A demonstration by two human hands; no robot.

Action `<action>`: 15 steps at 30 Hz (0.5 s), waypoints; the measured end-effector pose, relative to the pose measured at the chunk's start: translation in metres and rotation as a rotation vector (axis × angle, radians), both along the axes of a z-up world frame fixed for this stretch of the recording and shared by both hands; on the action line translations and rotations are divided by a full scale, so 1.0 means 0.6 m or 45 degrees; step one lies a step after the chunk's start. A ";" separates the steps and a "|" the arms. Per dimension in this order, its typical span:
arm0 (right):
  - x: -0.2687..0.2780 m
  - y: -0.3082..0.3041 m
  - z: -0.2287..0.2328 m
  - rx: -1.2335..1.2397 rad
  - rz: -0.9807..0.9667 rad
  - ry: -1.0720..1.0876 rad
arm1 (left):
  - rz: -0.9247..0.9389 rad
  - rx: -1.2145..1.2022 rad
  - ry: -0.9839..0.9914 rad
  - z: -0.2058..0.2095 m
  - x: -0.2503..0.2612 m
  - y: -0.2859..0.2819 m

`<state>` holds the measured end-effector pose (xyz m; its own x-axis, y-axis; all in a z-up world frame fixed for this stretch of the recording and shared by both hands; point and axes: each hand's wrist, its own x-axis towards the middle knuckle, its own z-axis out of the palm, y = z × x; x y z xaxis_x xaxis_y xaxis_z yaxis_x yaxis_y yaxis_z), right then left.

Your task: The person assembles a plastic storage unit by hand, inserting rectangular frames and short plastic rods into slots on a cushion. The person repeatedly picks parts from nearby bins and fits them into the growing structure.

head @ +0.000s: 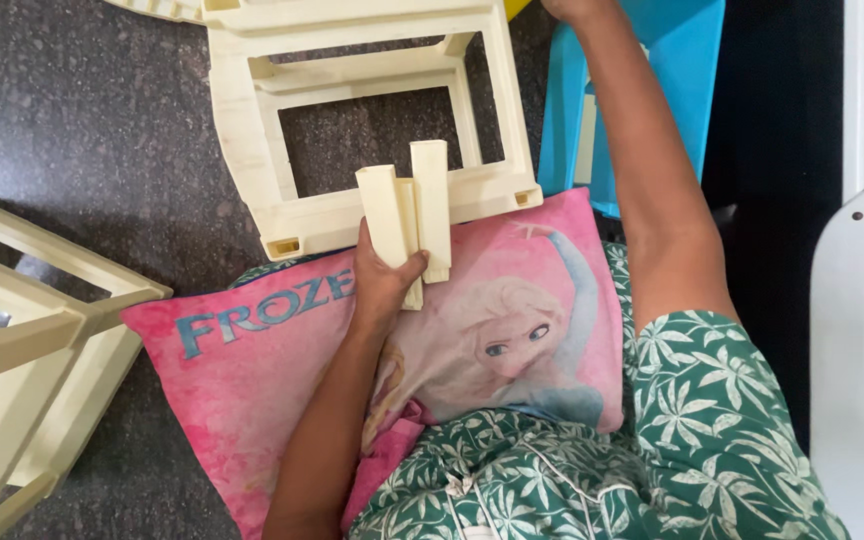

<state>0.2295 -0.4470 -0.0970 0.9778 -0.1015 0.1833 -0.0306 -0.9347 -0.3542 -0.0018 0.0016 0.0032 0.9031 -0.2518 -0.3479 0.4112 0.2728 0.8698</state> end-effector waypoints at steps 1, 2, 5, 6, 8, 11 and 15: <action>-0.007 0.006 0.011 0.011 0.000 0.006 | -0.002 -0.003 -0.011 -0.002 0.000 0.000; -0.008 0.013 0.025 0.025 -0.002 0.012 | -0.003 -0.007 -0.025 -0.004 0.001 0.001; -0.001 0.047 0.076 0.098 0.011 0.004 | 0.005 0.036 -0.041 -0.003 -0.003 0.003; 0.013 0.065 0.097 0.144 0.026 -0.017 | 0.016 0.058 -0.055 0.000 0.002 0.003; 0.018 0.098 0.131 0.289 0.051 -0.057 | 0.042 -0.036 -0.023 0.005 0.006 0.001; -0.004 0.133 0.159 0.247 0.075 -0.246 | 0.081 -0.051 -0.026 0.003 0.003 0.001; -0.074 0.203 0.180 0.074 -0.052 -0.546 | 0.247 -0.040 -0.143 -0.006 0.008 0.014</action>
<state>0.1853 -0.3254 0.0108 0.8092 -0.1603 0.5652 0.0946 -0.9140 -0.3946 0.0031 0.0101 -0.0007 0.9683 -0.0790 -0.2371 0.2494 0.3651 0.8970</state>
